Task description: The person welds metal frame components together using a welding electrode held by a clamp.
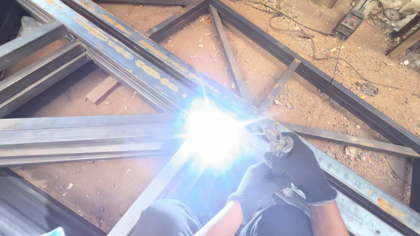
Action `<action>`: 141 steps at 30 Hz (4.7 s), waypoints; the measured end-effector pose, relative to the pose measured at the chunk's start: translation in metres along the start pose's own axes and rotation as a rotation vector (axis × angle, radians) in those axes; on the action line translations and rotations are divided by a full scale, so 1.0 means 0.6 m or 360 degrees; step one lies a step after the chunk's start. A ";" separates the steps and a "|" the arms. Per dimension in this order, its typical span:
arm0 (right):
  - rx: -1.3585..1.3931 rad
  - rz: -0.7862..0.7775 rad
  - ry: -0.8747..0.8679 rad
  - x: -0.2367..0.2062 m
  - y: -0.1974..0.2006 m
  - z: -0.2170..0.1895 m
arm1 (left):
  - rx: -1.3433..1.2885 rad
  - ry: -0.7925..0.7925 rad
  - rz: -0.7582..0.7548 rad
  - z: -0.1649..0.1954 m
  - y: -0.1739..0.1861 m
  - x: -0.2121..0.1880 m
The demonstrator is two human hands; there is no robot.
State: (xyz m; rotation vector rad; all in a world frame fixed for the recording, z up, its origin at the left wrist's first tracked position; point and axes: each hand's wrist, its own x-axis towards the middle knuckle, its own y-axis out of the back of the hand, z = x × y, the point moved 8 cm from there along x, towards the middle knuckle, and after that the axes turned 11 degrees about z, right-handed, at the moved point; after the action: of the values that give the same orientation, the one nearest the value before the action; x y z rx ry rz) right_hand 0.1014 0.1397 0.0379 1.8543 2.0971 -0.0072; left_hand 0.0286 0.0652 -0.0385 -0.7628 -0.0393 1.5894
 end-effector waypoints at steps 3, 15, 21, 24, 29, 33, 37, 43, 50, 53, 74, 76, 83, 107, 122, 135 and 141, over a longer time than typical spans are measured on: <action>-0.0398 0.0181 0.0255 0.004 0.017 -0.021 | -0.0177 -0.0219 -0.0159 0.017 -0.011 -0.003; -0.0744 0.0181 0.0175 0.002 0.016 -0.022 | -0.0105 -0.0307 -0.0157 0.004 -0.010 0.004; -0.0577 0.0123 0.0178 0.004 0.015 -0.016 | -0.0026 -0.0312 -0.0143 0.016 -0.010 -0.007; -0.0572 0.0118 0.0111 0.007 0.016 -0.009 | -0.0096 -0.0359 -0.0162 0.018 -0.007 -0.012; -0.0666 0.0120 0.0115 0.011 0.013 -0.007 | -0.0041 -0.0363 -0.0124 0.009 -0.008 0.004; -0.0675 0.0141 0.0079 0.010 0.015 -0.003 | 0.0062 -0.0302 -0.0089 -0.001 -0.003 0.008; -0.0653 0.0151 0.0175 0.011 0.016 -0.009 | -0.0008 -0.0371 -0.0122 0.011 -0.006 0.003; -0.0581 0.0159 0.0228 0.013 0.016 -0.015 | -0.0062 -0.0326 -0.0150 0.013 -0.006 0.003; -0.0670 0.0150 0.0137 0.009 0.013 -0.010 | -0.0055 -0.0294 -0.0122 -0.005 -0.006 0.014; -0.0655 0.0144 0.0147 0.010 0.014 -0.011 | -0.0027 -0.0318 -0.0119 -0.006 -0.010 0.019; -0.0442 0.0100 0.0161 0.016 0.017 -0.004 | -0.0050 -0.0337 -0.0101 0.007 -0.006 0.009; -0.0398 0.0058 0.0134 0.014 0.013 -0.005 | -0.0060 -0.0312 -0.0095 0.001 -0.006 0.013; -0.0500 0.0066 0.0100 0.013 0.017 -0.002 | 0.0000 -0.0274 -0.0081 -0.007 -0.005 0.013; -0.0544 0.0087 0.0145 0.011 0.015 -0.011 | 0.0046 -0.0278 -0.0087 -0.013 -0.005 0.017; -0.0542 0.0053 0.0123 0.016 0.014 0.005 | 0.0025 -0.0353 -0.0059 0.004 -0.006 0.011; -0.0570 0.0118 0.0180 0.017 0.018 -0.007 | -0.0071 -0.0384 -0.0123 0.008 -0.007 0.005; -0.0526 0.0071 0.0093 0.013 0.013 -0.003 | 0.0080 -0.0308 -0.0020 0.001 -0.003 0.008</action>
State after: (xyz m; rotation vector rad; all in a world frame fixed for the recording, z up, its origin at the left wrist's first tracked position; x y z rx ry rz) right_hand 0.1076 0.1487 0.0396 1.7172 1.9521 0.3849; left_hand 0.0301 0.0701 -0.0394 -0.5666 -0.1440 1.6417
